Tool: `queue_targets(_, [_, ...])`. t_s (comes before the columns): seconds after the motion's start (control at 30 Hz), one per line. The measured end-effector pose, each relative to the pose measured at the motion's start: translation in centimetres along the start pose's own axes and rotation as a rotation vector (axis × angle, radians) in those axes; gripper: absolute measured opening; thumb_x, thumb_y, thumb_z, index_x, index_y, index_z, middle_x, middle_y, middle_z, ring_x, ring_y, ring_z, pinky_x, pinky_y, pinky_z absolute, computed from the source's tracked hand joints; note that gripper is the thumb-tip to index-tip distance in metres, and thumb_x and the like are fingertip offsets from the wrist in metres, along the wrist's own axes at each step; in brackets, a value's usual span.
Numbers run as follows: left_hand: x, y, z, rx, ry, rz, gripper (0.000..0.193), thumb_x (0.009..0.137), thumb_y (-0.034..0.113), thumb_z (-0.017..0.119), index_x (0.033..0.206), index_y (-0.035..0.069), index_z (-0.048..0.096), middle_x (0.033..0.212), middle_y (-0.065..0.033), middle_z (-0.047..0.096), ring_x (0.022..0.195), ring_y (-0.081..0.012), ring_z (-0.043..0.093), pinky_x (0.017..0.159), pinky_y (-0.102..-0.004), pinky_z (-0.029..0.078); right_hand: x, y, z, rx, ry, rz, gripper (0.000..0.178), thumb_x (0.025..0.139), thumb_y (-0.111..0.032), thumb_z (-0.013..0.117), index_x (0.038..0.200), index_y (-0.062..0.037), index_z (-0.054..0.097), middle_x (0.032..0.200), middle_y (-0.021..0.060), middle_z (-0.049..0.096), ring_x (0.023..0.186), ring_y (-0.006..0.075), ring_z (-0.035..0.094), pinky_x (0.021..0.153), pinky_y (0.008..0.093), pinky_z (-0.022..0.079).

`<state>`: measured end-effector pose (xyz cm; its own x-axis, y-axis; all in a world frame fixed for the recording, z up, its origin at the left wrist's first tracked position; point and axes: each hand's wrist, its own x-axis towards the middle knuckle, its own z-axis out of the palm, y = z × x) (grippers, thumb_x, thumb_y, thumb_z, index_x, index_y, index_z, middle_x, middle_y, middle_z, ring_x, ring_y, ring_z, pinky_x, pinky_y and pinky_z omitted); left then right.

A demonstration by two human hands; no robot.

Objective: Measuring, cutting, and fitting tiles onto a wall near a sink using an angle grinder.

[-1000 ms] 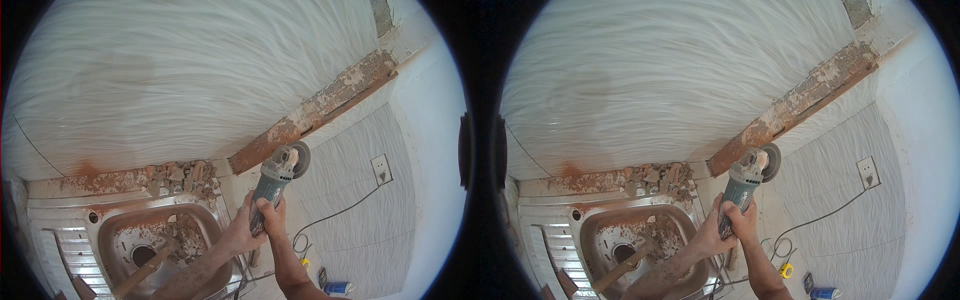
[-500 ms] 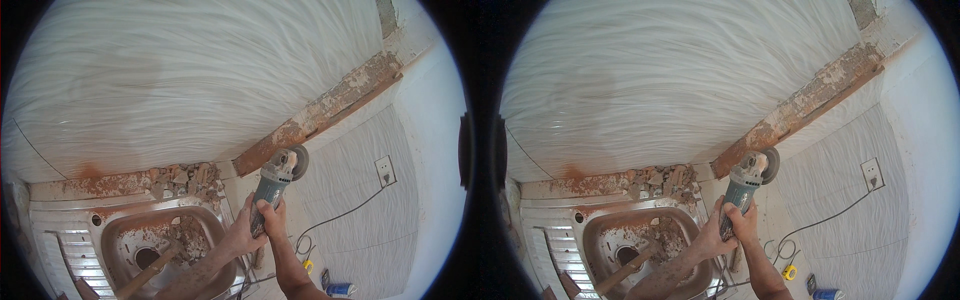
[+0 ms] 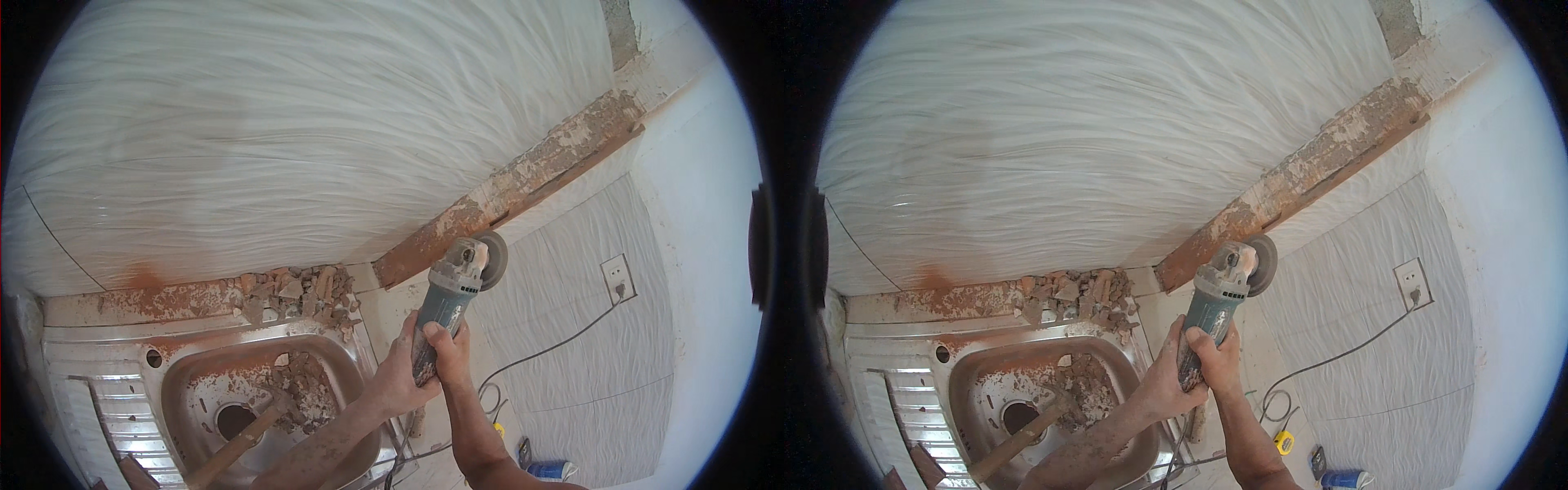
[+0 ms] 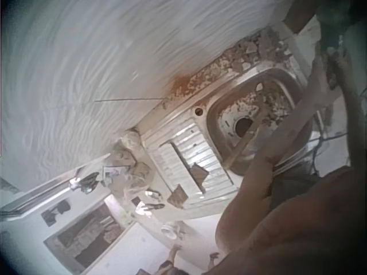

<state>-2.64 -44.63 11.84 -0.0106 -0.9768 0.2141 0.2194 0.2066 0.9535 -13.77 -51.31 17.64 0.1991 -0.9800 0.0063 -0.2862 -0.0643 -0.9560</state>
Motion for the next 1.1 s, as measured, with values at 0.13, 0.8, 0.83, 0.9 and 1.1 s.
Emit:
queue_targets(0.13, [-1.5,-1.0,1.4,-0.05,0.015,-0.037,0.121,0.081,0.02,0.079,0.162,-0.008,-0.006,0.154,-0.0355,0.036,0.145,-0.0417,0.045,0.118,-0.0454,0.04,-1.2,0.0,-0.8,-0.018,-0.035,0.015,0.054,0.084,-0.035,0.078,0.12,0.0002,0.059,0.102,0.0052,0.066,0.089,0.0135,0.063,0.08,0.0311,0.053])
queue_targets(0.8, [11.6,-4.7,-0.6,0.565,0.111,0.25,0.082,0.1,0.015,0.062,0.168,0.009,0.017,0.121,-0.0246,0.056,0.115,-0.0432,0.057,0.101,-0.0529,0.049,-10.7,-0.2,-6.2,0.067,0.092,0.219,0.056,0.077,-0.036,0.078,0.114,0.0022,0.061,0.092,0.0112,0.069,0.079,0.0216,0.072,0.073,0.0376,0.061])
queue_targets(0.83, [11.5,-4.9,-0.8,0.547,0.107,0.216,0.082,0.1,0.015,0.062,0.168,0.011,0.017,0.121,-0.0247,0.057,0.114,-0.0434,0.058,0.1,-0.0532,0.049,-10.7,0.1,-6.4,0.069,0.097,0.224,0.056,0.077,-0.036,0.078,0.114,0.0022,0.061,0.092,0.0112,0.069,0.079,0.0216,0.072,0.073,0.0376,0.061])
queue_targets(0.9, [11.6,-5.4,-0.9,0.53,0.101,0.18,0.083,0.1,0.015,0.062,0.169,0.013,0.016,0.121,-0.0248,0.058,0.114,-0.0436,0.059,0.1,-0.0536,0.049,-10.4,0.7,-7.0,0.054,0.041,0.216,0.055,0.077,-0.036,0.076,0.114,0.0022,0.061,0.092,0.0112,0.069,0.08,0.0217,0.071,0.074,0.0374,0.06])
queue_targets(1.1, [11.3,-7.9,-1.0,0.63,0.105,0.144,0.086,0.097,0.016,0.062,0.169,0.012,0.015,0.12,-0.0264,0.063,0.112,-0.0432,0.064,0.095,-0.0561,0.054,-10.2,1.0,-5.6,0.026,0.081,0.21,0.06,0.076,-0.042,0.073,0.113,0.0038,0.062,0.089,0.0131,0.069,0.076,0.0233,0.071,0.07,0.0381,0.061])
